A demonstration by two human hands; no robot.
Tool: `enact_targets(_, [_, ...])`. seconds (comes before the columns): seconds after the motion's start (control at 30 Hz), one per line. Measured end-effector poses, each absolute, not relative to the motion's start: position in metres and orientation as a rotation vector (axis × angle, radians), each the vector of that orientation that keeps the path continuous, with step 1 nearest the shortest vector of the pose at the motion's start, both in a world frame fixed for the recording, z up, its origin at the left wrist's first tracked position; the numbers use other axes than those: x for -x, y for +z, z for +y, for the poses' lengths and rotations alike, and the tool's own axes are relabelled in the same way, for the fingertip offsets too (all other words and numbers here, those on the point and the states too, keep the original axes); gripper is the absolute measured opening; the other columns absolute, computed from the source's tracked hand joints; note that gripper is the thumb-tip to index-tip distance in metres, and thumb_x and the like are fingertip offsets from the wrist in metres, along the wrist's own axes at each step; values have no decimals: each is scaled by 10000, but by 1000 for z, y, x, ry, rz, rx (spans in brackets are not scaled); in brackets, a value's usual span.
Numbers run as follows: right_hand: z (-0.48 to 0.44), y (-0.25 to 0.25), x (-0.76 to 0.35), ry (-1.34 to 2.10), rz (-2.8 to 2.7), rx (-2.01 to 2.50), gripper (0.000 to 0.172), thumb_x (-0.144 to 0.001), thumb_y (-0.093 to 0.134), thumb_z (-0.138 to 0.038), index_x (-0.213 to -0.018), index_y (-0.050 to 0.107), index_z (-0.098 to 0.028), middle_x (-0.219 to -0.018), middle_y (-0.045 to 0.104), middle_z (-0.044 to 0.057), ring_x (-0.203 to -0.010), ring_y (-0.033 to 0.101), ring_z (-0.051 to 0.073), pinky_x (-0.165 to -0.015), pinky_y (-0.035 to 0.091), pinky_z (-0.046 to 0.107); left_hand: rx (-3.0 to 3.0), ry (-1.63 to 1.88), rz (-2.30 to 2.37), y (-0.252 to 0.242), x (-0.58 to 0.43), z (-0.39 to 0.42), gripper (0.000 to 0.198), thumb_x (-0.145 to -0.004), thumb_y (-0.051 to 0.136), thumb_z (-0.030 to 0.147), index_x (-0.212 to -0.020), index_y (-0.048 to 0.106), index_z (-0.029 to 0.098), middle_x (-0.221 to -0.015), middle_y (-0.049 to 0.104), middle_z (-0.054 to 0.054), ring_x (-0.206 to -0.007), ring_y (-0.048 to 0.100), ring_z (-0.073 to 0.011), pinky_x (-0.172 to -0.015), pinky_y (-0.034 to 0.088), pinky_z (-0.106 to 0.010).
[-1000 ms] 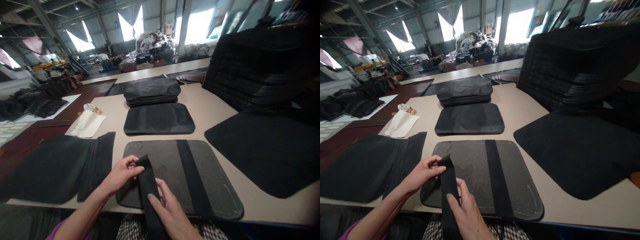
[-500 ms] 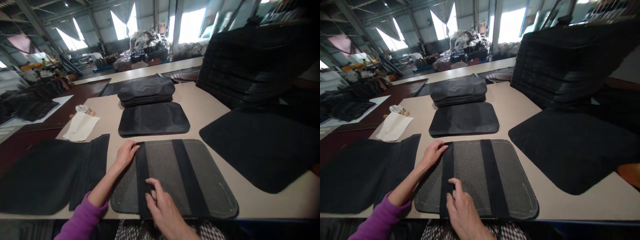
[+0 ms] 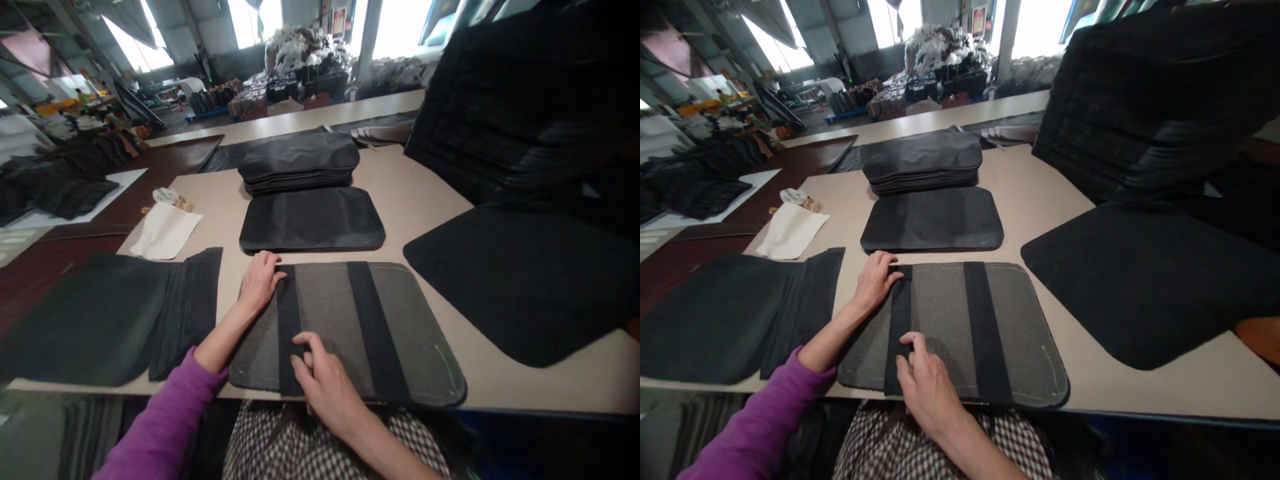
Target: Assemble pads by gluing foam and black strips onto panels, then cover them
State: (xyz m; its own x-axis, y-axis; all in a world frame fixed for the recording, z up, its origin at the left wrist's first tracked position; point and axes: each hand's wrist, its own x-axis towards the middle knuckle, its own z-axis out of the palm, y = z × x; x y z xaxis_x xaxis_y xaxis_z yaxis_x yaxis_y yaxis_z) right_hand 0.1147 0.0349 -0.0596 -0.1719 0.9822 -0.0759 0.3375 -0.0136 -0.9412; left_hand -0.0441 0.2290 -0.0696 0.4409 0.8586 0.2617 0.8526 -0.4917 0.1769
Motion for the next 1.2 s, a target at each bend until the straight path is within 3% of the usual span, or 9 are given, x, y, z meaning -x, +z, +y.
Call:
enact_targets(0.13, [34, -57, -116, 1360, -1508, 1371, 165, -1001, 418, -333, -1112, 451, -215, -542, 429, -123, -417, 527, 140, -519, 374, 241, -2742, 357, 1377, -71, 48, 222, 233, -1015, 492, 250, -1164, 670, 253, -1193, 672, -79, -1184, 524, -251, -979, 400, -402])
enact_targets(0.33, [32, -56, -107, 1465, -1472, 1360, 145, -996, 457, -364, -1050, 420, -234, -497, 478, -136, -396, 585, 154, -492, 416, 225, -2852, 378, 1260, -77, 68, 205, 419, -1061, 372, 399, -1375, 585, 220, -1399, 628, -80, -1259, 495, -266, -1040, 344, -440])
enact_targets(0.67, [28, -64, -89, 1230, -1687, 1489, 87, -995, 425, -288, -1033, 456, -217, -562, 566, -62, -414, 572, 160, -471, 378, 238, -2818, 434, 1280, -81, 71, 199, 436, -1055, 383, 412, -1405, 575, 235, -1448, 599, -80, -1296, 480, -281, -1045, 335, -459])
enact_targets(0.9, [27, -60, -83, 1346, -1527, 1328, 105, -1042, 425, -340, -1019, 439, -239, -538, 523, -106, -426, 596, 148, -498, 424, 212, -2788, 454, 1291, -82, 74, 199, 435, -1053, 387, 434, -1388, 590, 244, -1438, 609, -64, -1314, 470, -267, -1079, 307, -450])
enact_targets(1.1, [25, -60, -81, 761, -2227, 1724, 44, -1041, 503, -213, -1053, 544, -203, -745, 692, 55, -678, 701, 244, -567, 342, 265, -2827, 441, 1263, -81, 77, 200, 420, -1048, 406, 422, -1384, 593, 253, -1446, 600, -76, -1353, 448, -290, -1093, 289, -483])
enact_targets(1.2, [20, -53, -81, 545, -2438, 1783, 110, -1066, 486, -265, -1077, 582, -211, -721, 702, 82, -630, 685, 264, -546, 284, 285, -2797, 462, 1250, -81, 76, 201, 401, -1041, 434, 406, -1372, 601, 253, -1434, 606, -86, -1366, 438, -289, -1109, 284, -499])
